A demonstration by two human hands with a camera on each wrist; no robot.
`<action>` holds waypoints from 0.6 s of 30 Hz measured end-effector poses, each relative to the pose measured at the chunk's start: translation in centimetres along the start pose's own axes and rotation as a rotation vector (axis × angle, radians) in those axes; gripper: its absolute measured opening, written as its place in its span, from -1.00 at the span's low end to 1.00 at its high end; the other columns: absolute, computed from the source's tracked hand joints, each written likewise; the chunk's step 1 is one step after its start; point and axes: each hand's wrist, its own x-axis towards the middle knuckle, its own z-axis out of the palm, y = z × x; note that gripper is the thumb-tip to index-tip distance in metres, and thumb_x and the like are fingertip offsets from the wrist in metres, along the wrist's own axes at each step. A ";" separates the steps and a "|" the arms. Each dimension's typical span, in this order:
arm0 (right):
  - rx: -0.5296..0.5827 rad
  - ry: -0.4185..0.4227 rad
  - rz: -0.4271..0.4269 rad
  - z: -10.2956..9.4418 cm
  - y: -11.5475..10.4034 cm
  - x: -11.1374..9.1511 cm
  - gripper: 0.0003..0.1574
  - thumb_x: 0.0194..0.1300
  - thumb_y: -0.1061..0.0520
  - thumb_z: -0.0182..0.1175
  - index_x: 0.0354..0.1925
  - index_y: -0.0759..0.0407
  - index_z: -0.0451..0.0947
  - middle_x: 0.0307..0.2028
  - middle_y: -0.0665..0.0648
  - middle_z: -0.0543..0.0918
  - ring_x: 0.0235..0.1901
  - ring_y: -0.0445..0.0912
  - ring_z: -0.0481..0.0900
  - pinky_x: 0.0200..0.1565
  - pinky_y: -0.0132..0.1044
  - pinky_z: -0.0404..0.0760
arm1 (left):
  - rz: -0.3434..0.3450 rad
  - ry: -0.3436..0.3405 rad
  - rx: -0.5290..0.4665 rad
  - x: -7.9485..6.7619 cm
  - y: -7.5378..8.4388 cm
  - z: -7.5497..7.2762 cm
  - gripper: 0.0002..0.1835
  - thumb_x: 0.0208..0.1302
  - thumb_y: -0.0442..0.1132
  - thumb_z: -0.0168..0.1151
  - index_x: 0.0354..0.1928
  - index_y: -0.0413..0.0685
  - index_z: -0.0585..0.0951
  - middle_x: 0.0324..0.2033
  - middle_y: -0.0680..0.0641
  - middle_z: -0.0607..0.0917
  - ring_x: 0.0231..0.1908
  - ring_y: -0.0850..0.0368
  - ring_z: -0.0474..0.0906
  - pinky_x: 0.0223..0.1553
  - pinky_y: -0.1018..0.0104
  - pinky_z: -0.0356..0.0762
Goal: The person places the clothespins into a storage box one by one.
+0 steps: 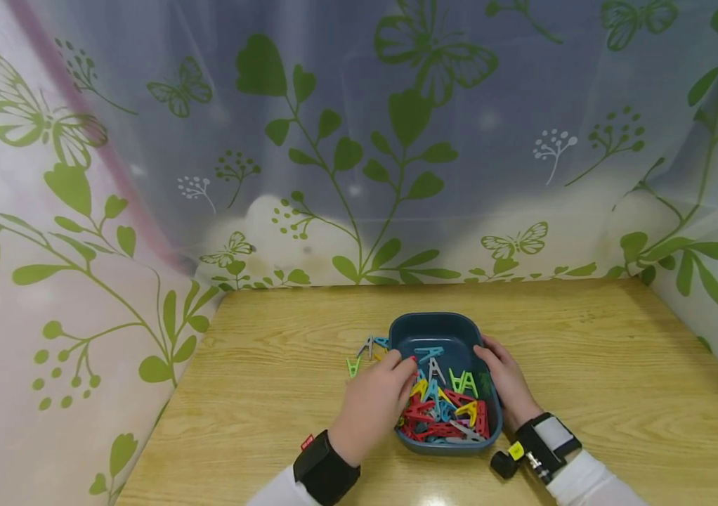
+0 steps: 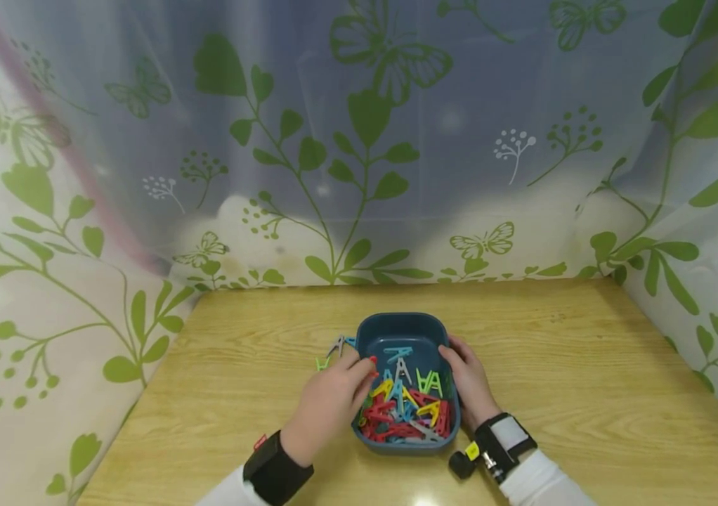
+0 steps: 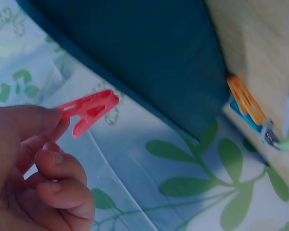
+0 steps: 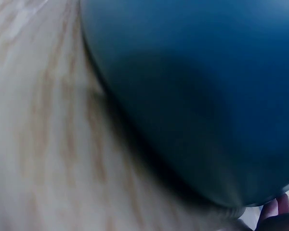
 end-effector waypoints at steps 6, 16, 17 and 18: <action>0.001 0.000 -0.003 0.0 0.1 0.1 -0.18 0.64 -0.18 -0.09 0.64 0.06 -0.05 0.56 0.29 0.18 0.42 0.13 0.33 0.05 -0.43 0.48 | 0.059 -0.067 0.022 -0.7 1.2 0.7 -0.86 0.39 -0.15 0.38 -0.07 0.06 0.72 -0.39 0.11 0.48 -0.57 0.40 0.27 -0.56 0.60 0.17; 0.005 0.007 -0.009 0.0 0.1 0.1 -0.18 0.64 -0.16 -0.07 0.64 0.08 -0.04 0.56 0.29 0.18 0.42 0.14 0.32 0.06 -0.41 0.48 | 0.096 -0.182 0.050 -1.3 1.9 1.4 -0.93 0.38 -0.10 0.38 -0.18 0.14 0.71 -0.44 0.14 0.52 -0.61 0.40 0.31 -0.60 0.57 0.18; 0.001 0.008 -0.009 0.0 0.0 0.1 -0.18 0.64 -0.17 -0.07 0.64 0.08 -0.04 0.57 0.29 0.17 0.43 0.14 0.32 0.08 -0.39 0.47 | 0.093 -0.195 0.043 -1.3 2.0 1.4 -0.94 0.38 -0.11 0.38 -0.18 0.14 0.71 -0.43 0.14 0.53 -0.60 0.40 0.33 -0.59 0.56 0.20; 0.000 0.009 -0.008 0.0 0.0 0.0 -0.17 0.64 -0.17 -0.07 0.64 0.08 -0.04 0.57 0.29 0.17 0.43 0.13 0.31 0.10 -0.38 0.46 | 0.090 -0.206 0.043 -1.3 2.1 1.4 -0.93 0.38 -0.11 0.38 -0.18 0.13 0.71 -0.42 0.14 0.54 -0.59 0.40 0.36 -0.59 0.56 0.22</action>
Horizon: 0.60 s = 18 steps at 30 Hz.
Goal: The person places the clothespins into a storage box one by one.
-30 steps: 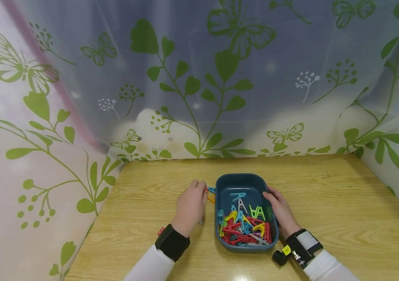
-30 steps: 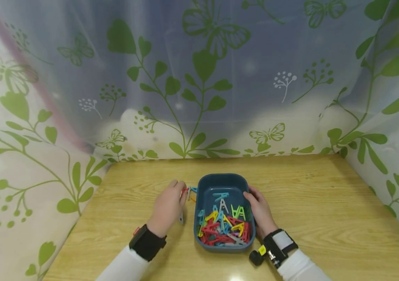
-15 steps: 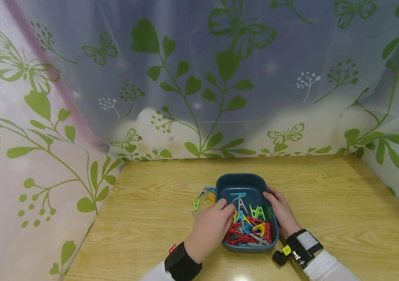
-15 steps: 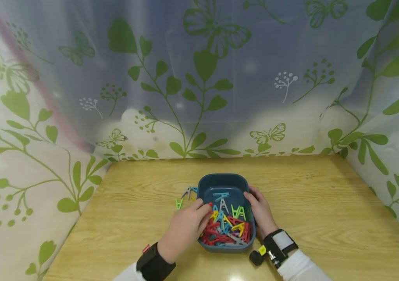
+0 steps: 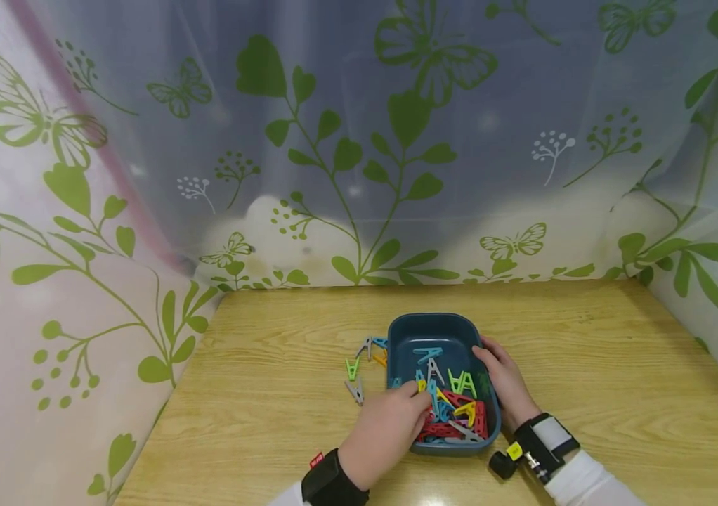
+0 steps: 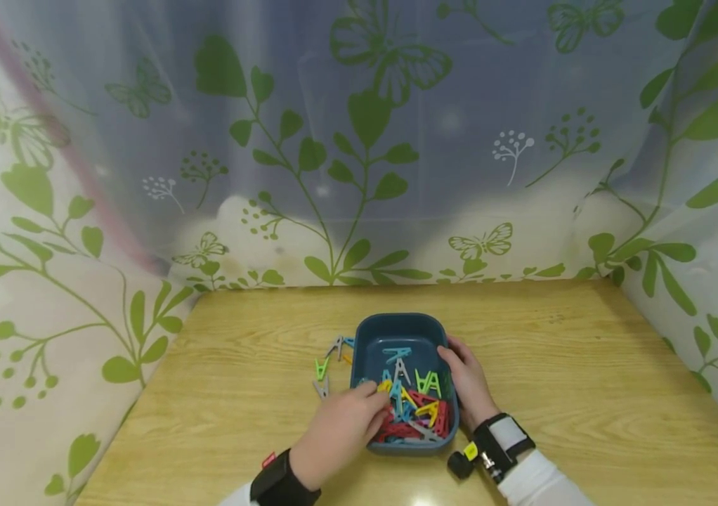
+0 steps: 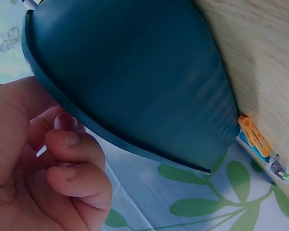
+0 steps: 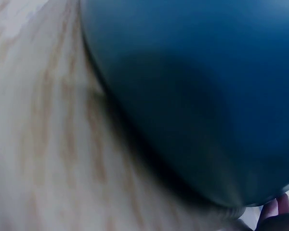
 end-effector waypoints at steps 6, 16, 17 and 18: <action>0.001 0.002 -0.002 0.1 0.0 -0.1 -0.18 0.63 -0.17 -0.06 0.64 0.08 -0.02 0.56 0.28 0.18 0.41 0.13 0.33 0.03 -0.44 0.48 | -0.013 -0.035 -0.030 0.0 0.3 -0.1 -0.87 0.39 -0.05 0.37 -0.22 0.10 0.71 -0.41 0.14 0.56 -0.58 0.39 0.39 -0.56 0.54 0.29; -0.010 -0.004 -0.004 -0.2 0.2 0.2 -0.18 0.64 -0.17 -0.08 0.64 0.09 -0.03 0.57 0.29 0.17 0.42 0.13 0.33 -0.02 -0.48 0.47 | -0.026 0.030 -0.071 0.4 0.0 -0.9 -0.86 0.44 -0.09 0.31 -0.30 0.09 0.69 -0.51 0.15 0.45 -0.61 0.40 0.25 -0.56 0.56 0.19; -0.009 -0.004 -0.004 -0.2 0.2 0.2 -0.18 0.64 -0.17 -0.08 0.64 0.09 -0.03 0.56 0.29 0.18 0.41 0.13 0.33 -0.03 -0.48 0.48 | -0.033 0.043 -0.061 0.4 -0.1 -1.0 -0.86 0.44 -0.09 0.32 -0.31 0.09 0.68 -0.51 0.15 0.45 -0.60 0.40 0.26 -0.56 0.56 0.19; -0.010 -0.004 -0.005 -0.2 0.2 0.2 -0.19 0.64 -0.17 -0.08 0.64 0.09 -0.02 0.56 0.29 0.19 0.41 0.13 0.34 -0.03 -0.48 0.49 | -0.040 0.057 -0.054 0.5 -0.3 -1.2 -0.86 0.43 -0.09 0.32 -0.32 0.09 0.68 -0.52 0.15 0.46 -0.60 0.40 0.26 -0.56 0.57 0.20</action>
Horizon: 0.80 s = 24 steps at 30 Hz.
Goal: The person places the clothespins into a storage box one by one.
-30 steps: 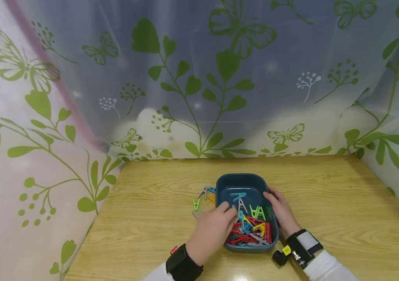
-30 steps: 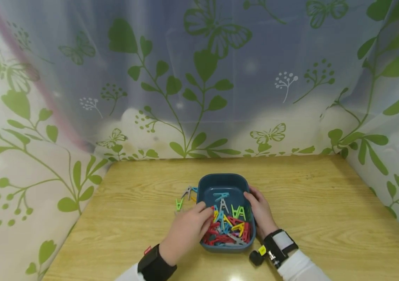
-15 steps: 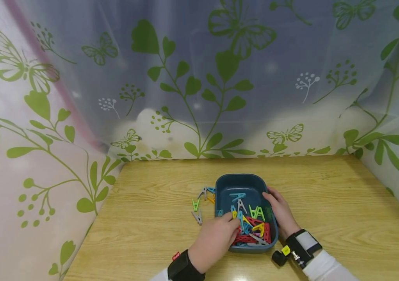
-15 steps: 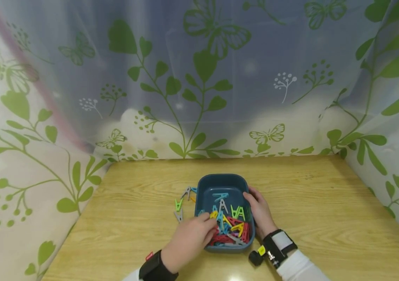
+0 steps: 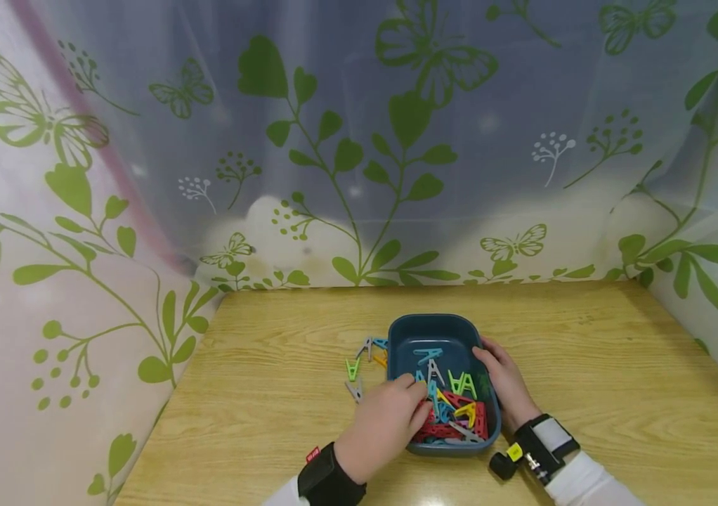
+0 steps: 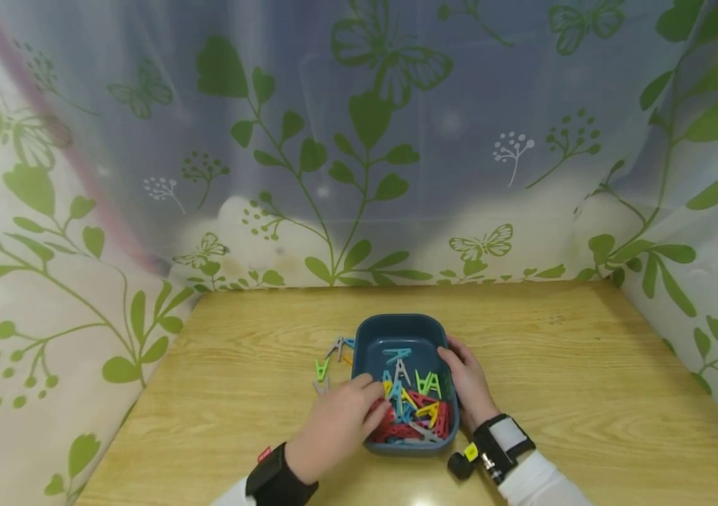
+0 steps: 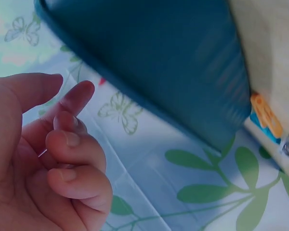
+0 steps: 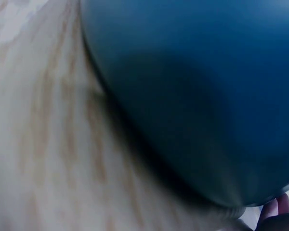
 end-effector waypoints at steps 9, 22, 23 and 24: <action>-0.017 0.006 -0.006 0.2 -0.3 -0.3 -0.16 0.63 -0.21 -0.06 0.64 0.08 -0.02 0.55 0.28 0.20 0.41 0.12 0.33 0.06 -0.42 0.46 | -0.127 0.156 0.026 0.4 -2.8 -1.5 -0.89 0.38 -0.14 0.39 -0.29 0.04 0.67 -0.46 0.07 0.56 -0.57 0.31 0.42 -0.56 0.54 0.23; -0.011 -0.005 0.001 0.1 0.0 -0.1 -0.16 0.63 -0.21 -0.08 0.64 0.07 -0.04 0.56 0.29 0.19 0.41 0.14 0.34 -0.02 -0.48 0.48 | -0.349 0.069 0.007 0.1 -8.3 -0.7 -0.92 0.37 -0.36 0.34 -0.31 -0.06 0.66 -0.45 0.01 0.57 -0.54 0.24 0.42 -0.52 0.40 0.38; -0.013 -0.004 0.003 0.1 -0.1 -0.2 -0.16 0.63 -0.22 -0.08 0.64 0.07 -0.03 0.56 0.28 0.20 0.41 0.13 0.35 0.00 -0.47 0.48 | -0.354 0.060 0.007 0.0 -8.7 -0.5 -0.90 0.37 -0.39 0.32 -0.32 -0.07 0.66 -0.46 0.01 0.56 -0.55 0.24 0.39 -0.52 0.40 0.37; -0.016 -0.003 0.004 0.1 -0.1 -0.2 -0.15 0.62 -0.23 -0.07 0.64 0.06 -0.03 0.56 0.28 0.20 0.40 0.13 0.35 0.01 -0.46 0.49 | -0.359 0.049 0.009 -0.1 -9.0 -0.2 -0.89 0.36 -0.42 0.31 -0.32 -0.07 0.66 -0.46 0.01 0.54 -0.55 0.24 0.37 -0.52 0.40 0.36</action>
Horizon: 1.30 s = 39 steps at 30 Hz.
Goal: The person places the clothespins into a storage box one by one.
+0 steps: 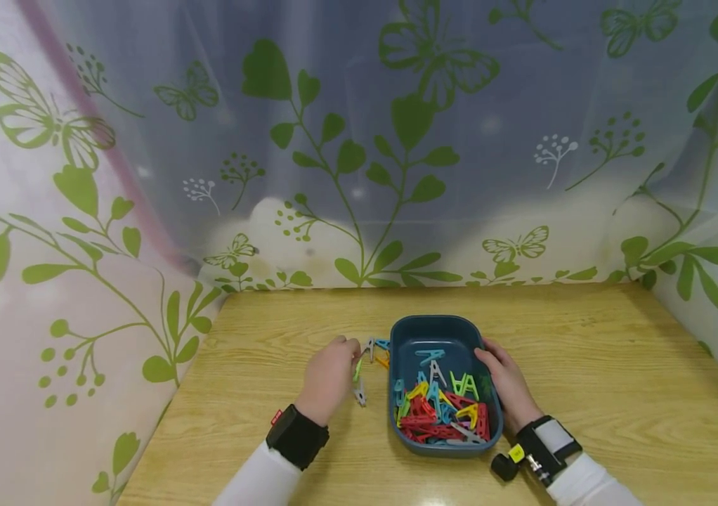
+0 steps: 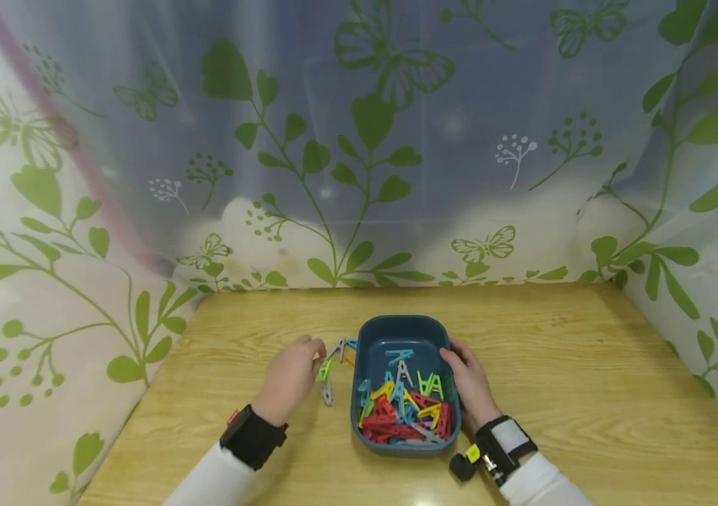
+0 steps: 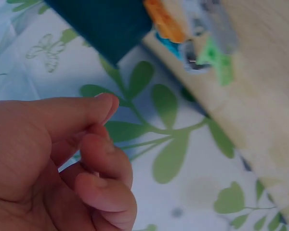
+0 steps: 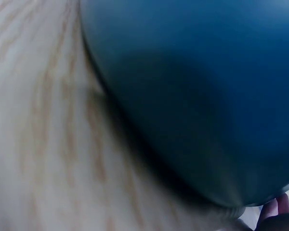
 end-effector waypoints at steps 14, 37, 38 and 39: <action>0.011 0.001 -0.010 0.1 -0.2 -0.2 -0.16 0.62 -0.23 -0.06 0.63 0.05 0.00 0.54 0.27 0.24 0.35 0.07 0.40 -0.03 -0.48 0.51 | -0.016 -0.143 0.057 -0.4 -1.3 1.6 -0.79 0.26 -0.57 0.27 -0.34 -0.11 0.72 -0.42 -0.02 0.57 -0.55 0.23 0.36 -0.52 0.34 0.42; 0.037 -0.001 0.001 0.1 -0.2 -0.4 -0.19 0.62 -0.22 -0.06 0.63 0.02 0.01 0.54 0.24 0.23 0.39 0.09 0.36 -0.02 -0.48 0.51 | -0.039 -0.184 0.048 -1.2 -1.8 2.6 -0.85 0.23 -0.49 0.34 -0.42 -0.10 0.72 -0.47 0.02 0.54 -0.52 0.23 0.42 -0.54 0.35 0.42; 0.037 0.000 0.002 0.1 -0.2 -0.4 -0.19 0.62 -0.22 -0.06 0.63 0.02 0.01 0.54 0.24 0.24 0.39 0.09 0.36 -0.02 -0.48 0.51 | -0.040 -0.182 0.045 -1.2 -1.8 2.6 -0.84 0.22 -0.50 0.33 -0.42 -0.10 0.72 -0.47 0.02 0.54 -0.52 0.23 0.41 -0.54 0.36 0.41; 0.036 0.001 0.003 0.1 -0.2 -0.4 -0.19 0.62 -0.22 -0.06 0.63 0.02 0.01 0.54 0.24 0.24 0.39 0.09 0.36 -0.02 -0.48 0.51 | -0.040 -0.180 0.044 -1.2 -1.8 2.5 -0.84 0.22 -0.50 0.34 -0.43 -0.10 0.72 -0.47 0.02 0.54 -0.53 0.24 0.40 -0.54 0.36 0.40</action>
